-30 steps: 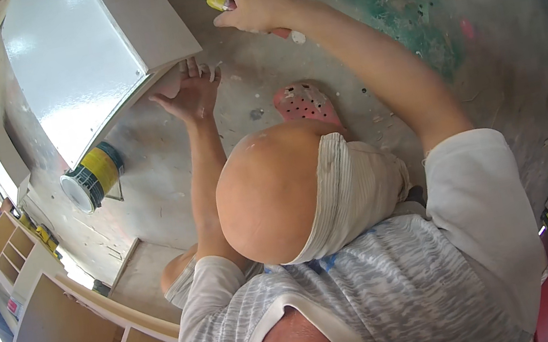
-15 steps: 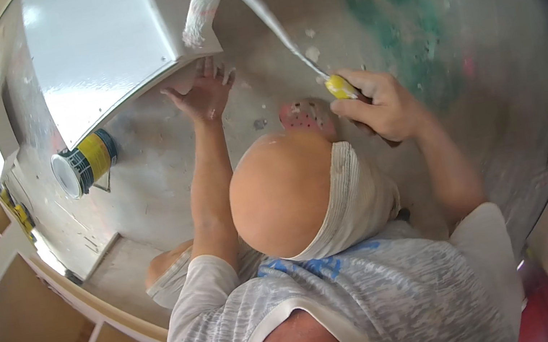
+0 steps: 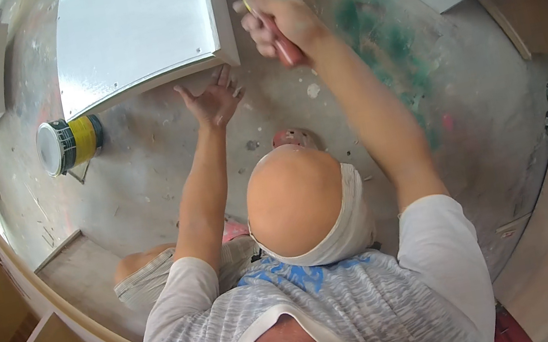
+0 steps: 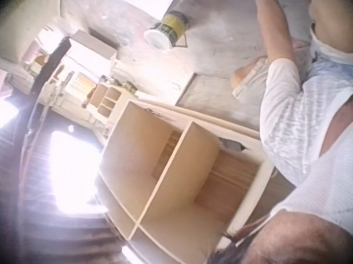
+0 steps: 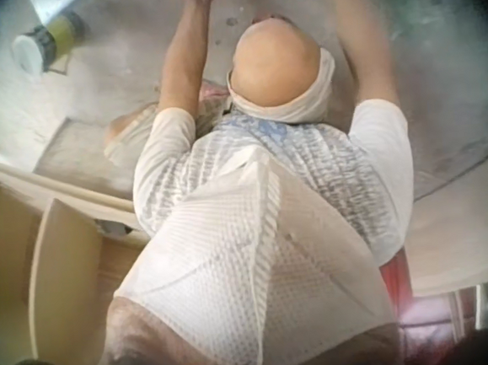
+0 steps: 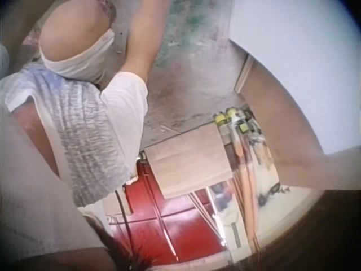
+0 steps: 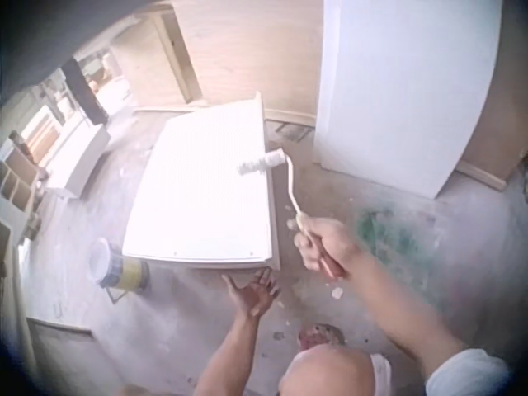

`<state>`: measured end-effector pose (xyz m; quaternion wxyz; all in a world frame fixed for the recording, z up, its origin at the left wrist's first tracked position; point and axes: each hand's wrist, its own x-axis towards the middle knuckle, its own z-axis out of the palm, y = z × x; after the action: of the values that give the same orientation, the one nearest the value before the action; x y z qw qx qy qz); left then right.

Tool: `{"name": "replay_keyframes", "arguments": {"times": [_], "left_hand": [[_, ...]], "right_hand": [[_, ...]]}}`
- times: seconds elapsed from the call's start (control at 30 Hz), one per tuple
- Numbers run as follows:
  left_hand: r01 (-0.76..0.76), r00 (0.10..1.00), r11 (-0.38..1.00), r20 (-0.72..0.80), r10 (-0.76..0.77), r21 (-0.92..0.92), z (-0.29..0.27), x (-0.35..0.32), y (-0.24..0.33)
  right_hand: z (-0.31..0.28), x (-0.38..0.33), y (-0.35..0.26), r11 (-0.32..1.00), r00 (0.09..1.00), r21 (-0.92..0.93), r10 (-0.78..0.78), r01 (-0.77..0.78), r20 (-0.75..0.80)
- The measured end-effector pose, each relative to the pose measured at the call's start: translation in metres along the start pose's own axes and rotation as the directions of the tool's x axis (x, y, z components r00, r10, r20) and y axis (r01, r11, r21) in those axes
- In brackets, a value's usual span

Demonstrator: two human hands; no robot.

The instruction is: The person paints the side of a wooden cabinet component using a small paint roller, dipping the roller into a paint can and applying white paint to the surface.

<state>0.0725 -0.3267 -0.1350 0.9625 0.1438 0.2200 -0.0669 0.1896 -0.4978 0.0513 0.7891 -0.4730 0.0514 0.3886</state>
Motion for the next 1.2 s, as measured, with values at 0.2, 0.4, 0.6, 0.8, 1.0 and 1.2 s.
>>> {"name": "replay_keyframes", "arguments": {"times": [0.2, 0.4, 0.6, 0.8, 1.0, 1.2], "left_hand": [[-0.027, 0.996, 0.999, -0.088, 0.024, -0.029, -0.006, -0.003, 0.005], [0.014, 0.998, 0.999, -0.058, -0.017, -0.053, -0.002, -0.004, 0.008], [0.041, 0.991, 0.998, -0.127, -0.047, -0.053, 0.010, 0.005, -0.002], [0.061, 0.998, 0.993, -0.006, -0.062, -0.098, 0.004, 0.014, -0.002], [0.018, 0.997, 1.000, -0.080, -0.017, 0.005, 0.020, 0.007, 0.008], [0.067, 0.968, 0.941, 0.252, 0.020, -0.332, -0.066, 0.035, -0.002]], "right_hand": [[-0.047, -0.122, 0.055, 0.953, 0.973, -0.197, 0.224, -0.230, -0.055], [-0.069, -0.162, 0.092, 0.993, 0.993, -0.009, 0.119, -0.119, 0.003], [-0.085, -0.097, 0.095, 0.863, 0.934, 0.388, 0.227, -0.324, 0.274], [-0.060, 0.048, 0.004, 0.999, 0.998, 0.054, -0.009, 0.006, 0.065], [0.022, 0.031, -0.054, 0.775, 0.880, -0.494, -0.473, 0.395, -0.038], [0.079, 0.029, -0.042, 0.259, 0.802, -0.839, -0.519, 0.478, 0.296]]}}
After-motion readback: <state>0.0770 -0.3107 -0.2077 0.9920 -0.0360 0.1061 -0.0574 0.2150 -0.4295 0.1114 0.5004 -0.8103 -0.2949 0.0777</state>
